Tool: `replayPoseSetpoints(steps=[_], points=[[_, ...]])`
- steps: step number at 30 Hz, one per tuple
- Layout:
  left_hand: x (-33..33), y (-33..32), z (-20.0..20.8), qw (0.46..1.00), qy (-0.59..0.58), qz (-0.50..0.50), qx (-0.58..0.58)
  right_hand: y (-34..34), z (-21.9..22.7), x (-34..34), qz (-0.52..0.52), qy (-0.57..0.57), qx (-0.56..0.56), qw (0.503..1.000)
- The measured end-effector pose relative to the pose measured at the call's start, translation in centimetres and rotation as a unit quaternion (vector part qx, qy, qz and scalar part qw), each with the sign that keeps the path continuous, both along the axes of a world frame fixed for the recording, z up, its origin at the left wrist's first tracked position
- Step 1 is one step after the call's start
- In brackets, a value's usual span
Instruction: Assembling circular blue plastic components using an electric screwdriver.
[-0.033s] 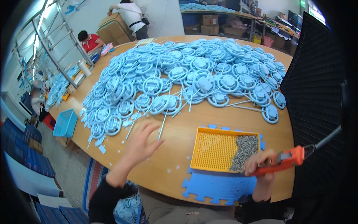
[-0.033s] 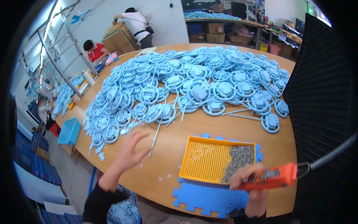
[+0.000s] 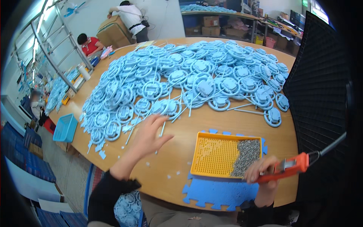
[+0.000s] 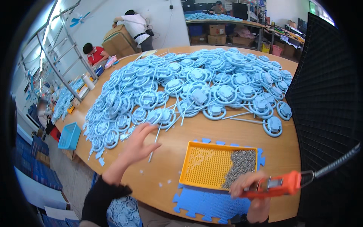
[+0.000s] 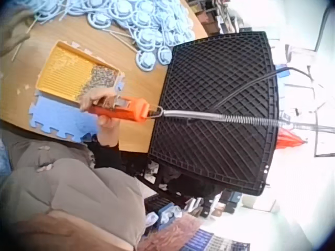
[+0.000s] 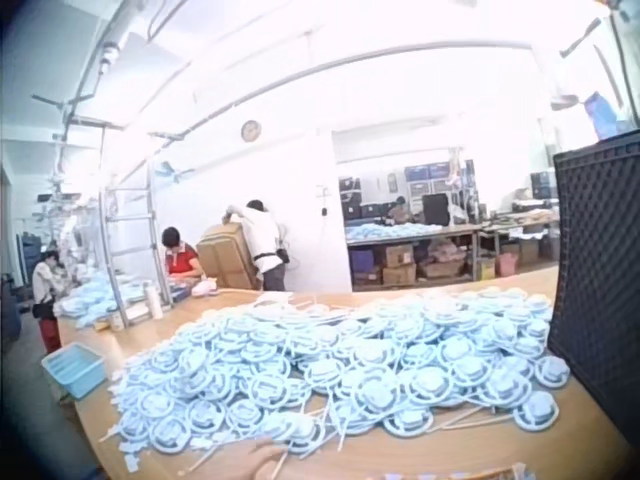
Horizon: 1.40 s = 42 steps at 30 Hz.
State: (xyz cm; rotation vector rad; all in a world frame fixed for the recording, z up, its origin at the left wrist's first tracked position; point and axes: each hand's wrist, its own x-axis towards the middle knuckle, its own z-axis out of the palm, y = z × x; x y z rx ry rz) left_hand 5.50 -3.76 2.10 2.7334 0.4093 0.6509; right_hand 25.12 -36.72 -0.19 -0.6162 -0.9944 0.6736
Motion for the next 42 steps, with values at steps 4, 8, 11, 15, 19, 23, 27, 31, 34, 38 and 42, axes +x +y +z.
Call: replayPoseSetpoints(steps=[4, 8, 11, 15, 19, 23, 27, 31, 34, 38, 42], points=[[16.0, 7.6, -1.7, 0.995, 0.076, 0.018, 0.054, 0.7, 1.0, -0.1, 0.052, 0.031, 0.047, 0.997], [30.2, 10.2, -1.6, 0.984, 0.139, 0.108, 0.034, 1.2, 2.3, 3.3, 0.231, -0.081, 0.104, 0.964], [34.0, 13.3, -2.1, 0.959, 0.187, 0.191, -0.094, 2.5, 3.6, 4.2, 0.253, -0.061, 0.085, 0.962], [34.3, 15.6, -4.8, 0.967, 0.174, 0.179, -0.053, 2.9, 2.9, 4.3, 0.209, -0.006, 0.083, 0.974], [31.0, 14.3, -6.3, 0.975, 0.181, 0.129, 0.011, 2.0, 1.9, 4.8, 0.216, -0.039, 0.086, 0.972], [26.4, 10.8, -7.7, 0.961, 0.269, 0.038, 0.047, 1.5, 1.3, 4.2, 0.23, -0.053, 0.114, 0.965], [19.6, 9.1, -8.1, 0.965, 0.26, 0.01, 0.023, 1.2, 0.2, 1.8, 0.14, -0.025, 0.102, 0.985], [14.7, 7.9, -8.9, 0.971, 0.226, -0.049, 0.055, 0.2, 0.6, -0.5, 0.063, 0.003, 0.057, 0.996], [11.4, 6.2, -7.5, 0.975, 0.192, -0.113, 0.007, 0.2, 0.1, 0.1, 0.086, -0.016, 0.07, 0.994], [7.8, 7.2, -4.7, 0.967, 0.2, -0.123, 0.1, 0.3, 0.4, -0.5, 0.083, 0.022, 0.044, 0.995], [10.8, 4.4, 0.3, 0.91, 0.358, -0.029, 0.209, 0.0, 0.5, -0.2, 0.065, -0.017, 0.045, 0.997]])
